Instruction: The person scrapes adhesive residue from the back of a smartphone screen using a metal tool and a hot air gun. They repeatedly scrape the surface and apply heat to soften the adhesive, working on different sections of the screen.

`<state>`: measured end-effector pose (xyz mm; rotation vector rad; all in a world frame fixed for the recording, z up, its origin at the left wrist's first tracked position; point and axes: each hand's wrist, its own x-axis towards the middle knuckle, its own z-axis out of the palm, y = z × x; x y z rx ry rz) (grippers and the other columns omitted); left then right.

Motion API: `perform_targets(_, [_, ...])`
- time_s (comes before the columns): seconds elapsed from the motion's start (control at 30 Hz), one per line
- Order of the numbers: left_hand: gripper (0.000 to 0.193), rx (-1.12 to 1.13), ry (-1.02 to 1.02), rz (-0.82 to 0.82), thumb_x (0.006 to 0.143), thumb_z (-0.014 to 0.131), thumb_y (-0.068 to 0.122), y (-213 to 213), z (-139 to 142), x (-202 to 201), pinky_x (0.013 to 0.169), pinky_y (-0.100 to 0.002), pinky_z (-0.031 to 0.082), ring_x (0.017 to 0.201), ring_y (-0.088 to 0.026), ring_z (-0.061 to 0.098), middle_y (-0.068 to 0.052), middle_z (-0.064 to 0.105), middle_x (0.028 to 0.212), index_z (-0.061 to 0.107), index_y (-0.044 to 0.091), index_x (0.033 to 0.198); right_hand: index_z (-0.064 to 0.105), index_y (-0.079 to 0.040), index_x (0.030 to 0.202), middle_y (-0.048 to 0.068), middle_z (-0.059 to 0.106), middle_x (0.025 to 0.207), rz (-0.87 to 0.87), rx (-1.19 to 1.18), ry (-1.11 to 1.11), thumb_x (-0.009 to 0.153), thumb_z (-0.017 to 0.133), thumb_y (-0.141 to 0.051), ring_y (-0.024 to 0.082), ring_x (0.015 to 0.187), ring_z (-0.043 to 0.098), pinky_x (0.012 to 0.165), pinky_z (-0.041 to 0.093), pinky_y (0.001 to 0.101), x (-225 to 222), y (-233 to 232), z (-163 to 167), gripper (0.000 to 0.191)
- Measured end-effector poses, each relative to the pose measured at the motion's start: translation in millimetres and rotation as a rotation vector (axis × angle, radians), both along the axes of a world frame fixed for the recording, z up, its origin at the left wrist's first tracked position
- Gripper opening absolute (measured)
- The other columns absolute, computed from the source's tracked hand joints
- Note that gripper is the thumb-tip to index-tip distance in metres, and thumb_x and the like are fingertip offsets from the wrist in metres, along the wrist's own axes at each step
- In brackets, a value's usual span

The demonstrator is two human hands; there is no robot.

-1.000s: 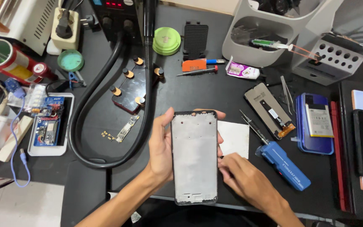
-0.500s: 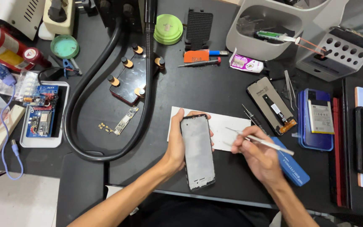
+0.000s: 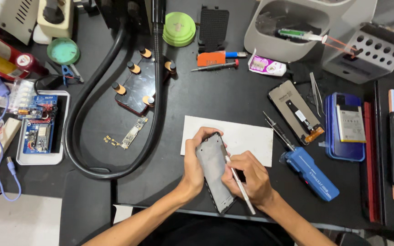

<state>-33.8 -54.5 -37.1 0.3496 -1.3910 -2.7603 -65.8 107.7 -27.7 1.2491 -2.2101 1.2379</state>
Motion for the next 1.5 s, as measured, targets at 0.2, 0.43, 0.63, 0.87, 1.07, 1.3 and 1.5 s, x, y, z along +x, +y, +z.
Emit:
perform_targets(0.2, [0.051,0.130,-0.041,0.029,0.100,0.024,0.038,1,10,-1,0.077,-0.037,0.056,0.081,-0.023,0.065,-0.015,0.063,0.089,0.058,0.001,0.110,0.061,0.001,0.096,0.013,0.066,0.085,0.018,0.040,0.045,0.072,0.076,0.009,0.026,0.069,0.064,0.060,0.053,0.0322,-1,3,-4,0.030])
perform_targets(0.43, [0.051,0.188,-0.028,0.011,0.098,0.027,0.040,2,17,-2,0.076,-0.039,0.056,0.082,-0.025,0.065,-0.015,0.063,0.089,0.057,0.001,0.111,0.063,0.000,0.099,0.013,0.062,0.091,0.023,0.067,0.091,0.070,0.078,0.008,0.024,0.072,0.065,0.062,0.055,0.0318,-1,9,-2,0.033])
perform_targets(0.63, [0.051,0.218,-0.031,0.038,0.096,0.024,0.038,4,19,-4,0.075,-0.040,0.057,0.081,-0.026,0.066,-0.016,0.064,0.089,0.055,0.002,0.113,0.064,0.000,0.102,0.013,0.063,0.094,0.043,0.064,0.077,0.072,0.074,0.006,0.026,0.075,0.065,0.067,0.056,0.0335,0,12,7,0.032])
perform_targets(0.87, [0.049,0.190,-0.072,0.072,0.095,0.024,0.037,6,20,-5,0.073,-0.042,0.058,0.080,-0.026,0.066,-0.014,0.063,0.089,0.055,0.003,0.111,0.061,0.003,0.103,0.014,0.064,0.089,0.054,0.065,0.057,0.073,0.074,0.007,0.026,0.072,0.064,0.064,0.054,0.0320,-2,13,4,0.033])
perform_targets(1.07, [0.048,0.185,-0.050,0.081,0.096,0.025,0.036,6,19,-5,0.075,-0.041,0.058,0.080,-0.026,0.066,-0.014,0.063,0.089,0.056,0.002,0.111,0.060,0.003,0.101,0.014,0.064,0.090,0.024,0.057,0.053,0.074,0.074,0.008,0.025,0.074,0.064,0.064,0.055,0.0317,0,14,1,0.031])
perform_targets(1.3, [0.049,0.143,-0.030,0.080,0.096,0.023,0.037,8,14,-4,0.074,-0.040,0.057,0.080,-0.025,0.065,-0.014,0.062,0.089,0.055,0.003,0.110,0.059,0.004,0.101,0.014,0.063,0.089,0.040,0.086,0.032,0.074,0.073,0.010,0.026,0.072,0.063,0.063,0.053,0.0325,-1,15,0,0.031])
perform_targets(1.5, [0.049,0.034,0.011,0.107,0.099,0.023,0.037,14,4,-6,0.077,-0.038,0.056,0.081,-0.024,0.065,-0.013,0.062,0.089,0.056,0.002,0.110,0.058,0.004,0.100,0.015,0.063,0.090,0.039,0.105,0.033,0.076,0.072,0.011,0.028,0.075,0.063,0.066,0.054,0.0339,-4,15,0,0.030])
